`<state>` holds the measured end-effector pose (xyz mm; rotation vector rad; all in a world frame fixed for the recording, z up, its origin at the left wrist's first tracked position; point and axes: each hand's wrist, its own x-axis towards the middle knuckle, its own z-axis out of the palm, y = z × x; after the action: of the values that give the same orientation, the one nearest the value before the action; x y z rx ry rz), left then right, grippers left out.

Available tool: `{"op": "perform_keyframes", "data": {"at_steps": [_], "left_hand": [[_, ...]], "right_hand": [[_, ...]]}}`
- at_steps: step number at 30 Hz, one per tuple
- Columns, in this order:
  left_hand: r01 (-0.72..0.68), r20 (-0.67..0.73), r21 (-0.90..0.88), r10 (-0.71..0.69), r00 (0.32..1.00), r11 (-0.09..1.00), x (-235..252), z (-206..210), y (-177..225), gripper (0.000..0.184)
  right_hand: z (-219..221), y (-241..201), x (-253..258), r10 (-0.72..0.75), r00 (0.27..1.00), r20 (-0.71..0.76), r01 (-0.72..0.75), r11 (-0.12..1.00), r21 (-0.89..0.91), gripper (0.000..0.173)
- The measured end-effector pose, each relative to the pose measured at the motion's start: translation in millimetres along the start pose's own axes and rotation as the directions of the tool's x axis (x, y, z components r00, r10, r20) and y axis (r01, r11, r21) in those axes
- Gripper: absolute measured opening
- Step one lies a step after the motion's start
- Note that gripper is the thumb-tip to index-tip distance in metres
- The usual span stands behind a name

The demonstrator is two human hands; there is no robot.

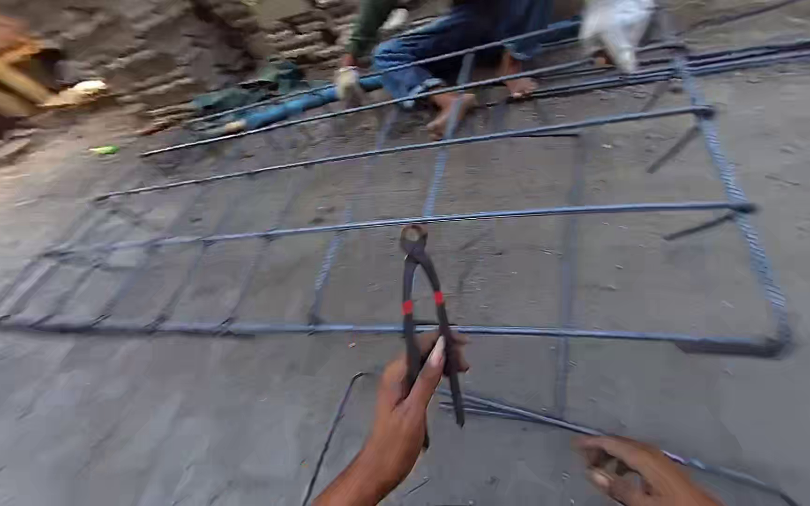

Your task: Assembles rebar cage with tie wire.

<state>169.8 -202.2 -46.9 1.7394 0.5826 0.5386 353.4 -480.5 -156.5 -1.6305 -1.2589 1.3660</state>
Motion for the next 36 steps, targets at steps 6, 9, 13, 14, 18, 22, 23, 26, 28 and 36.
{"op": "perform_keyframes", "data": {"at_steps": [6,9,13,14,18,22,23,26,28,36], "left_hand": [[0.141,0.673,-0.115,-0.027,0.739,0.983,-29,153,-23,0.075],[-0.247,0.656,0.159,0.085,0.75,0.956,-21,196,-30,0.099],[-0.509,0.616,0.336,0.224,0.755,0.792,-7,222,-25,0.097],[-0.551,0.595,0.353,0.273,0.756,0.756,-2,222,-25,0.083],[-0.608,0.526,0.539,0.33,0.784,0.583,31,221,-12,0.04],[0.006,0.267,0.881,-0.507,0.82,0.473,69,293,130,0.041],[0.052,0.224,0.892,-0.539,0.812,0.449,72,304,136,0.04],[-0.048,0.236,0.937,-0.525,0.818,0.347,71,319,132,0.035],[-0.092,0.247,0.94,-0.472,0.847,0.327,69,324,129,0.032],[-0.1,0.252,0.939,-0.463,0.85,0.328,77,321,107,0.032]], "right_hand": [[-2,-25,-24,-0.128,0.97,-0.208,0.244,0.548,0.8,0.05],[-4,-4,-42,-0.002,0.911,-0.412,0.333,0.592,0.734,0.022],[-18,24,-80,0.155,0.887,-0.434,0.247,0.634,0.732,0.024],[-22,31,-90,0.182,0.879,-0.441,0.243,0.624,0.743,0.027],[-44,61,-129,0.334,0.832,-0.442,0.146,0.637,0.757,0.035],[-85,88,-150,0.464,0.758,-0.458,-0.27,0.863,0.427,0.042],[-93,94,-152,0.44,0.755,-0.487,-0.316,0.894,0.318,0.046],[-112,107,-154,0.401,0.733,-0.55,-0.409,0.905,0.115,0.053],[-118,118,-154,0.34,0.714,-0.612,-0.458,0.888,-0.04,0.058],[-125,128,-148,0.136,0.689,-0.712,-0.557,0.727,-0.4,0.071]]}}
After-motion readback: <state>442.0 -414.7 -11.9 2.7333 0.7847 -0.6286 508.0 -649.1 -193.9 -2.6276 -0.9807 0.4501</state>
